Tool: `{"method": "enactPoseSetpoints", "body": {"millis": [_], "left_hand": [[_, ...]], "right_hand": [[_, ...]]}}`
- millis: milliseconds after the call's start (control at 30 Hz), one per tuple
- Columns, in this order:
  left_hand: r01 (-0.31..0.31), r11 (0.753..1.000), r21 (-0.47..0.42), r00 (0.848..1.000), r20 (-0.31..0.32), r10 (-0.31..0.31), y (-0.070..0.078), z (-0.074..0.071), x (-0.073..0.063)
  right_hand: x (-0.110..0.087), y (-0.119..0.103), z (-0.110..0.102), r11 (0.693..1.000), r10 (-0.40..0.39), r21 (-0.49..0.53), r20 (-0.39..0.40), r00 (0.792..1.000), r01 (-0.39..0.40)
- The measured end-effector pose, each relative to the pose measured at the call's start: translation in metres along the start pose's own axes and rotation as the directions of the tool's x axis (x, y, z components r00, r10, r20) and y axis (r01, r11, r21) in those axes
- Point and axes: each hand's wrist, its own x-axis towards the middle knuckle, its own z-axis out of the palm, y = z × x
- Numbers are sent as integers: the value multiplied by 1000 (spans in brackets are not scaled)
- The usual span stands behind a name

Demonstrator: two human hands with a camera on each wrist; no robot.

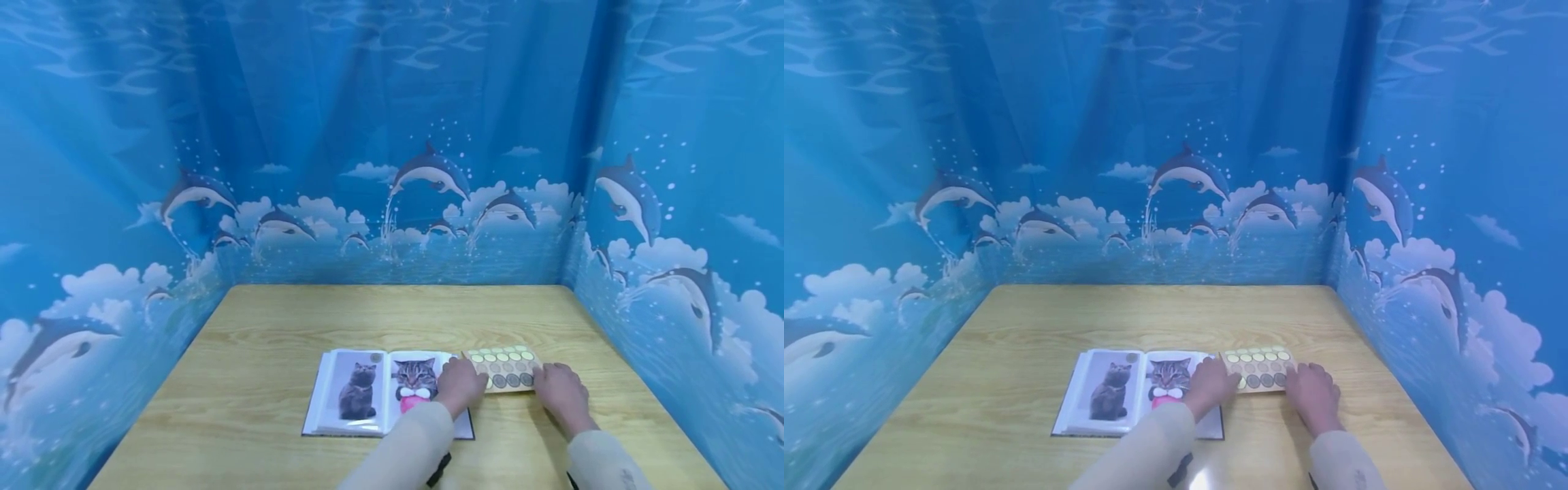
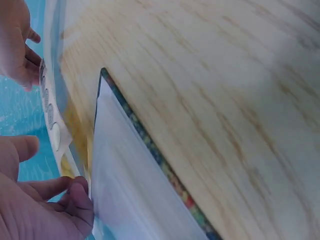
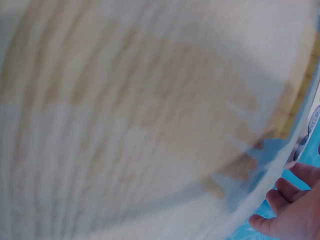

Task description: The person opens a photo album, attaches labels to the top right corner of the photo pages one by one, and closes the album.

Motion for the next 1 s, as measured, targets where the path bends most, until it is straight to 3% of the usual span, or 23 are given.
{"method": "enactPoseSetpoints", "body": {"millis": [133, 267, 467, 700, 867, 1000], "left_hand": [[-41, 990, -136, 999, -17, 39, -5, -4, 7], [-94, 952, -290, 995, -56, 81, -9, -12, 14], [-68, 860, -506, 997, -73, 36, -13, -25, 17], [-6, 760, -650, 999, -36, -22, -22, -33, 21], [30, 680, -733, 999, -6, -51, -25, -36, 21], [94, 624, -776, 995, 63, -72, -25, -39, 18]], "right_hand": [[-1, -6, -7, 986, 12, 164, -25, 1000, -8], [-3, -16, -13, 958, 20, 287, -70, 997, 1], [-7, -33, -16, 892, 109, 450, -122, 987, -42], [-15, -48, -13, 794, 199, 602, -137, 971, -78], [-18, -55, -12, 764, 227, 641, -162, 960, -72], [-21, -58, -12, 753, 230, 655, -176, 957, -60]]}}
